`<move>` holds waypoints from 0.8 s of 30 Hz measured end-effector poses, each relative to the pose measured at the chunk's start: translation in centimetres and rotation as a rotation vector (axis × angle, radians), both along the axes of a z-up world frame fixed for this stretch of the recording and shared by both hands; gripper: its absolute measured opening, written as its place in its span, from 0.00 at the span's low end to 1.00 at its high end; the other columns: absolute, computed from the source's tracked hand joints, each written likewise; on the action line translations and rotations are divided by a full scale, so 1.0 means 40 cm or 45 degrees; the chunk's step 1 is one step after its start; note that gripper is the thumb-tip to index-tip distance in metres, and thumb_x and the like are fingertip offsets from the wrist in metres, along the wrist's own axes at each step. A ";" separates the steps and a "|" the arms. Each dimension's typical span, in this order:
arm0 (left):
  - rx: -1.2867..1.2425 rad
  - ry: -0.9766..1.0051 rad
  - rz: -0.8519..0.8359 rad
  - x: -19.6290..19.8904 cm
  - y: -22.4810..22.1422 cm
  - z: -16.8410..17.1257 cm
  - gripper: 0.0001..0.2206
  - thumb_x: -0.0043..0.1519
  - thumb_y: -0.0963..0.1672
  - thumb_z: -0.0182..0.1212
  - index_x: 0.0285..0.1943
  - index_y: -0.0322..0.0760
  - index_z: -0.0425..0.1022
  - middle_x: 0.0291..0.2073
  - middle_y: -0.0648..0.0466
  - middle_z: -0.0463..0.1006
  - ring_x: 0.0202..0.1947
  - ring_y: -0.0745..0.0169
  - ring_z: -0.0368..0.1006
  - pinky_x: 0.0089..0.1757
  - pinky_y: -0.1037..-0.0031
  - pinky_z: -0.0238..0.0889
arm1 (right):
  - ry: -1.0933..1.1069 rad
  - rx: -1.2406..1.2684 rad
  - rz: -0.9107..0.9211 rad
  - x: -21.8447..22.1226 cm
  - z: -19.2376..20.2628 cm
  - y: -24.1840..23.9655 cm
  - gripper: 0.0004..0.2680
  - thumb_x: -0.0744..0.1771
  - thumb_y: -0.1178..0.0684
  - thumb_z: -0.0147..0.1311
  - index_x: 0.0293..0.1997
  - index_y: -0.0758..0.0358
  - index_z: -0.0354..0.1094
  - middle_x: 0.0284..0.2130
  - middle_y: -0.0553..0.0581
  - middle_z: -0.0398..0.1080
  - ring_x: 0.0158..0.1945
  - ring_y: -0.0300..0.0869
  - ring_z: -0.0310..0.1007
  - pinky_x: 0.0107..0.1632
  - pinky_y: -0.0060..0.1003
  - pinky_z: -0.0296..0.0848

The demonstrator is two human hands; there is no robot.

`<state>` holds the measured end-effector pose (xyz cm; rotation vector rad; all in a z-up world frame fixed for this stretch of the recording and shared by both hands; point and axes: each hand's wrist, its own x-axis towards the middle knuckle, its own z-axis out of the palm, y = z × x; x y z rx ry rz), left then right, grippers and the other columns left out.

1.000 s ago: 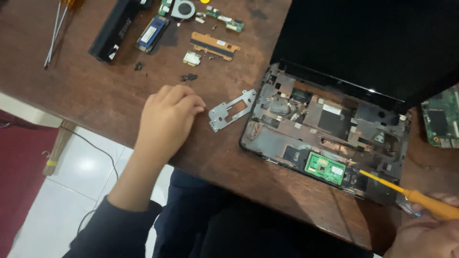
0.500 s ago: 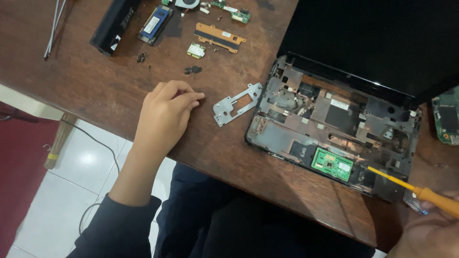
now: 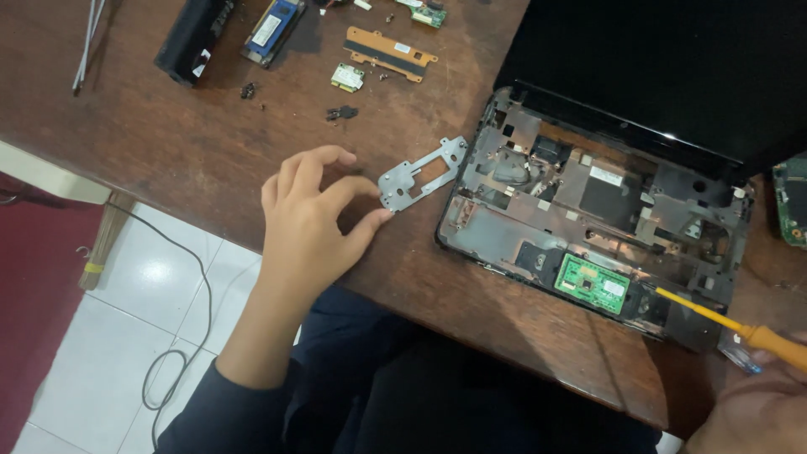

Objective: Disassembling a laptop by removing screws and extracting the motherboard to access internal components.

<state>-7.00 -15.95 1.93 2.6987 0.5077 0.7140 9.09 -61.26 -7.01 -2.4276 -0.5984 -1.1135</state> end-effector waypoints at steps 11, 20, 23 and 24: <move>0.257 -0.132 -0.012 0.014 0.044 -0.026 0.05 0.60 0.46 0.75 0.34 0.51 0.83 0.54 0.57 0.74 0.56 0.46 0.67 0.50 0.49 0.54 | 0.527 0.902 0.348 0.108 -0.187 -0.182 0.24 0.80 0.31 0.30 0.45 0.68 0.57 0.47 0.65 0.60 0.58 0.59 0.68 0.76 0.59 0.81; 0.323 -0.069 -0.136 0.076 -0.003 0.020 0.05 0.54 0.48 0.76 0.35 0.55 0.84 0.55 0.60 0.72 0.59 0.50 0.65 0.55 0.48 0.50 | 0.282 0.809 0.160 0.121 -0.250 -0.222 0.29 0.80 0.34 0.29 0.48 0.78 0.67 0.44 0.73 0.71 0.50 0.61 0.76 0.59 0.57 0.84; 0.491 -0.134 -0.126 0.093 -0.009 0.018 0.08 0.59 0.46 0.73 0.28 0.58 0.81 0.53 0.61 0.74 0.56 0.55 0.68 0.56 0.49 0.51 | -0.016 -0.033 -0.041 0.021 -0.052 -0.069 0.08 0.81 0.78 0.51 0.47 0.88 0.73 0.48 0.80 0.81 0.46 0.60 0.81 0.49 0.50 0.79; 0.492 -0.134 -0.128 0.094 -0.009 0.020 0.08 0.59 0.46 0.73 0.28 0.58 0.81 0.53 0.61 0.74 0.56 0.55 0.68 0.56 0.49 0.51 | -0.016 -0.032 -0.043 0.028 -0.064 -0.072 0.08 0.81 0.78 0.51 0.47 0.88 0.73 0.48 0.80 0.81 0.46 0.60 0.81 0.49 0.50 0.79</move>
